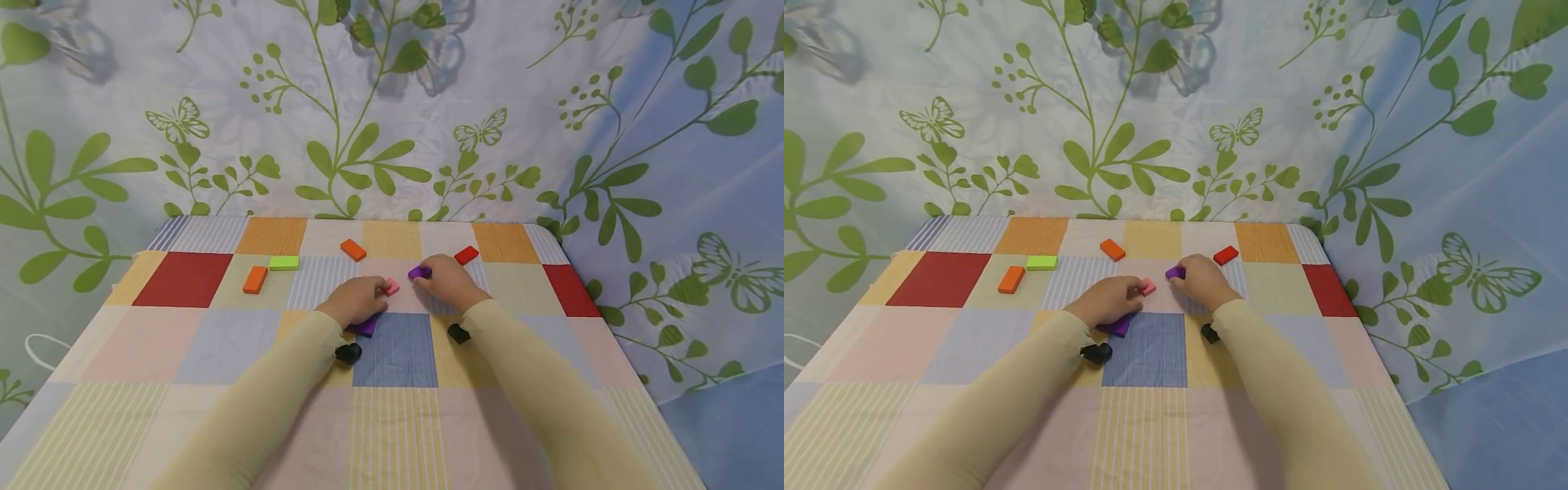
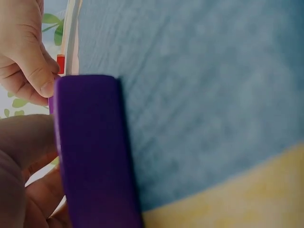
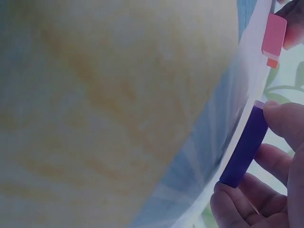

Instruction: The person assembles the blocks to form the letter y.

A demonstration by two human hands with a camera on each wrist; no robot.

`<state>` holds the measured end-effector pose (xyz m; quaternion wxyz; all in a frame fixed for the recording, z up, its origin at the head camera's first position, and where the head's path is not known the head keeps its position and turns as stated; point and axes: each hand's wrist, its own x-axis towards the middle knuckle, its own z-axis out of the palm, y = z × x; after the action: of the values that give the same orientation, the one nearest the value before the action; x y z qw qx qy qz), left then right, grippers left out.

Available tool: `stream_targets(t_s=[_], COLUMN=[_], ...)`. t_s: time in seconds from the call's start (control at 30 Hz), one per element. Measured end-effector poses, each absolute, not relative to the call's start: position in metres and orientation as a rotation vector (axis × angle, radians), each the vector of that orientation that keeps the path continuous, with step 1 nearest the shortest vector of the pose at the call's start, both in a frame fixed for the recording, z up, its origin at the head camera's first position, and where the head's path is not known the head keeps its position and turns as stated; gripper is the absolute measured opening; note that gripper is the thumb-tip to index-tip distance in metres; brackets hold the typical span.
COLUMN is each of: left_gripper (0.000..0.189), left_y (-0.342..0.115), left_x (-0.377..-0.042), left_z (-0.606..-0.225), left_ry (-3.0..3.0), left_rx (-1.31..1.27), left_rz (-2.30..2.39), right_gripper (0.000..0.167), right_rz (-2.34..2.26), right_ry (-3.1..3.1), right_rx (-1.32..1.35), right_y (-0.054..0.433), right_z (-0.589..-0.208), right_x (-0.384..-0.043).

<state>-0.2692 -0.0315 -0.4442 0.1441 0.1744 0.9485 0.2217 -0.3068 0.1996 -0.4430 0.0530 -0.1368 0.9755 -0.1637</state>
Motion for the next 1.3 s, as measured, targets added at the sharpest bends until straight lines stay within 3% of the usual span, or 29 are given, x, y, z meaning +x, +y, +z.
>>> stream_targets(t_s=[0.37, 1.3], left_gripper=[0.062, 0.067], left_y=[-0.037, -0.041], left_x=[-0.266, -0.261], left_z=[-0.447, -0.447], left_ry=[2.691, 2.673], left_rx=[0.535, 0.585], left_rz=[0.638, 0.598], right_gripper=[0.038, 0.039], right_rz=[-0.394, -0.397], right_ry=[2.961, 2.927], right_rx=[-0.484, -0.632], right_y=[0.190, 0.183], right_z=[-0.439, -0.445], right_x=[-0.306, -0.303])
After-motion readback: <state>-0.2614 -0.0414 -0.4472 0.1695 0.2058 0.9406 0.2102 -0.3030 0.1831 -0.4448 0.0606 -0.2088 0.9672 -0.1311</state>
